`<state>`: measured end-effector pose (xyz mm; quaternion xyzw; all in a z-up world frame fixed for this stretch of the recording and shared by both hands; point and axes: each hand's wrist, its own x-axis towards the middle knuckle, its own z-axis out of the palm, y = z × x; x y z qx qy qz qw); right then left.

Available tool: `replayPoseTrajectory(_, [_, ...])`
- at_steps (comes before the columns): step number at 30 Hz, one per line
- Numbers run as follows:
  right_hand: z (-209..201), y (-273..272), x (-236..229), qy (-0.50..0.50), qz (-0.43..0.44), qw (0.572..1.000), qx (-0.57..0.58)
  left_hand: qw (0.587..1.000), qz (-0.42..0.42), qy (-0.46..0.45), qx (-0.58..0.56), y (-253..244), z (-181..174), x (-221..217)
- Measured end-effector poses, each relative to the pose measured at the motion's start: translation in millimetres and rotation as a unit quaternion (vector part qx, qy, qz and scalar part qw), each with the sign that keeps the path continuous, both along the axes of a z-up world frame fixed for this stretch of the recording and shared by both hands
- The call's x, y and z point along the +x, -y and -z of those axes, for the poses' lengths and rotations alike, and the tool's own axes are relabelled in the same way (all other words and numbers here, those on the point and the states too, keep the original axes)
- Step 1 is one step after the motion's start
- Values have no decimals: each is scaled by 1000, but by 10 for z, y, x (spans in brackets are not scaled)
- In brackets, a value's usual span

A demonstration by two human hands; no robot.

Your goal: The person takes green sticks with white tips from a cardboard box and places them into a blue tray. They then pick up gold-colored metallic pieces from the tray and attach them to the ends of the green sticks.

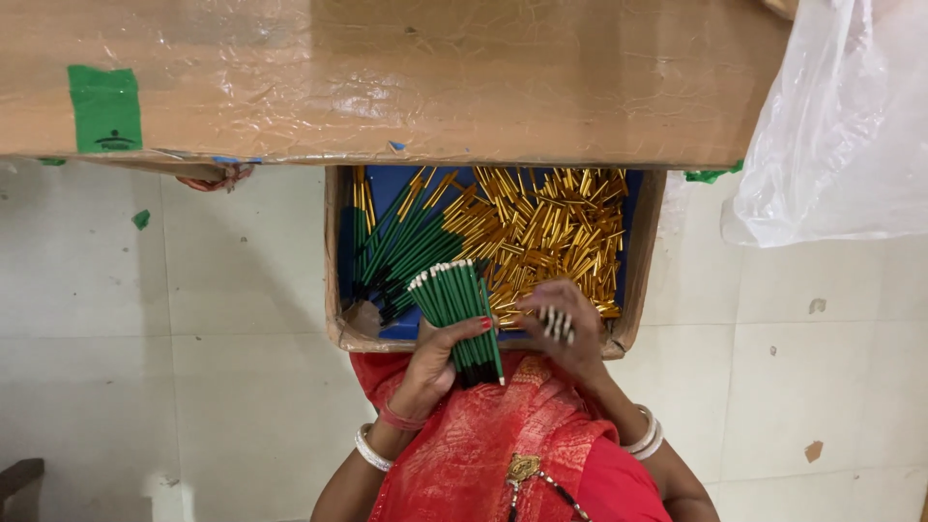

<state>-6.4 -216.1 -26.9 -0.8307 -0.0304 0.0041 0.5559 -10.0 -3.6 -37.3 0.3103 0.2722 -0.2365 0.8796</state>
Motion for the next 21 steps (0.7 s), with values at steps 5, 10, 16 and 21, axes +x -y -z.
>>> replayPoseTrajectory(5, [-342, -28, 179, 190, -225, 953, -65, 999, -2, 38, -3, 11, -198, 87])
replayPoseTrajectory(10, [-367, -15, 308, 202, -281, 938, -30, 999, 19, 38, 26, -37, -182, 67])
replayPoseTrajectory(16, [-353, 8, 357, 271, -331, 901, -77, 997, 36, 59, 32, -3, -86, 15])
replayPoseTrajectory(21, [222, 157, 133, 250, -278, 927, 22, 992, 19, 92, 79, 25, -194, -15])
